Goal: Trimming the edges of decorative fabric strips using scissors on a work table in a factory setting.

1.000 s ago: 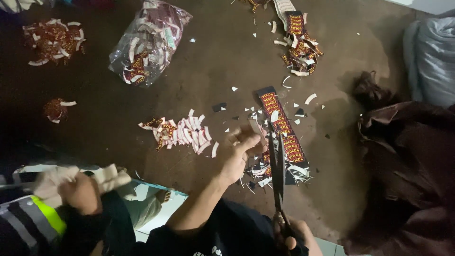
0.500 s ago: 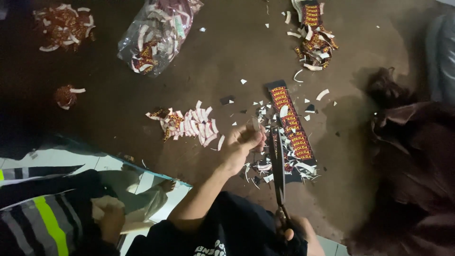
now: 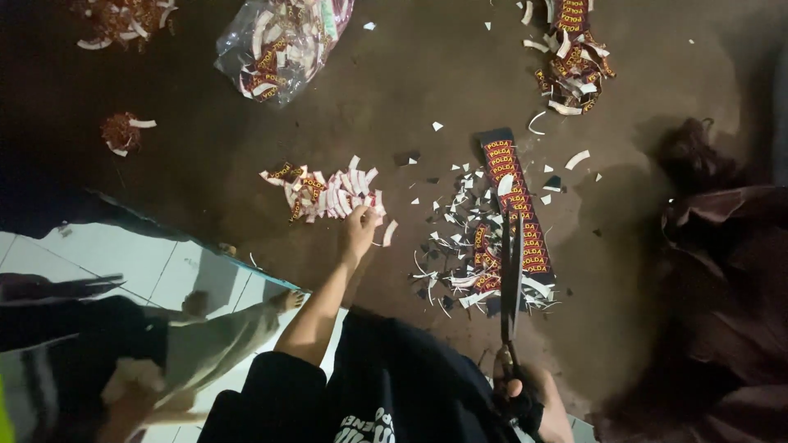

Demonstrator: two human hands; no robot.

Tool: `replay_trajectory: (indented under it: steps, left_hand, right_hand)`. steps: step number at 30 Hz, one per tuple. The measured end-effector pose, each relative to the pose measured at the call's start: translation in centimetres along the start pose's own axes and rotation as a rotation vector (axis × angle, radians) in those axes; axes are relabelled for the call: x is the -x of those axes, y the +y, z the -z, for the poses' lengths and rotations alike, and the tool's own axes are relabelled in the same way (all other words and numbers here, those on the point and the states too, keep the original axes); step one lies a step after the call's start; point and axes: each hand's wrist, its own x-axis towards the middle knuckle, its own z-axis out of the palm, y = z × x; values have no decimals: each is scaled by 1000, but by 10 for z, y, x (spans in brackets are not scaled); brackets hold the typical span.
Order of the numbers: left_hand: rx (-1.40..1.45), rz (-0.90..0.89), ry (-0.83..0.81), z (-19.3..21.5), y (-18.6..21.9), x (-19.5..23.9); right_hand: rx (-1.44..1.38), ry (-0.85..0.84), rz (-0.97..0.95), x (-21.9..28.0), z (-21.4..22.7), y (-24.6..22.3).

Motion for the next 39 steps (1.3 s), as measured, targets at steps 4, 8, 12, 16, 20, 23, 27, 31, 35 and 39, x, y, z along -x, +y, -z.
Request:
replay_trajectory:
  steps: [4,8,12,16,20,23,27,31,35,39]
  left_hand:
    - [217,-37,7,2,-5,-5]
    - [55,-14,60,-11,-28,-21]
    - [-9,-155,-39,-3,-24,-18]
    - [-124,-414,103,-16,-29,-18]
    - [-260,-300,89,-32,21,7]
    - [-126,-369,-119,-53,87,39]
    - [-17,-390,-228,-168,84,43]
    - [-86,-252,-336,-166,129,66]
    - [-65,-204,-264,-196,108,44]
    - [204,-494,-161,-148,121,44]
  right_hand:
    - [-53,-2,26,11,-6,-33]
    - [-56,205,-278,8,-4,-13]
    - [-161,85,-119,0,4,29]
    - [36,35,0,4,4,7]
    - [-58,76,-83,7,2,1]
    - [-43,107,-72,7,5,16]
    - [-90,113,-34,16,3,2]
    - [-160,142,-57,15,8,46]
    - [-658,195,-390,-9,13,98]
    - [255,425,-424,-6,1,59]
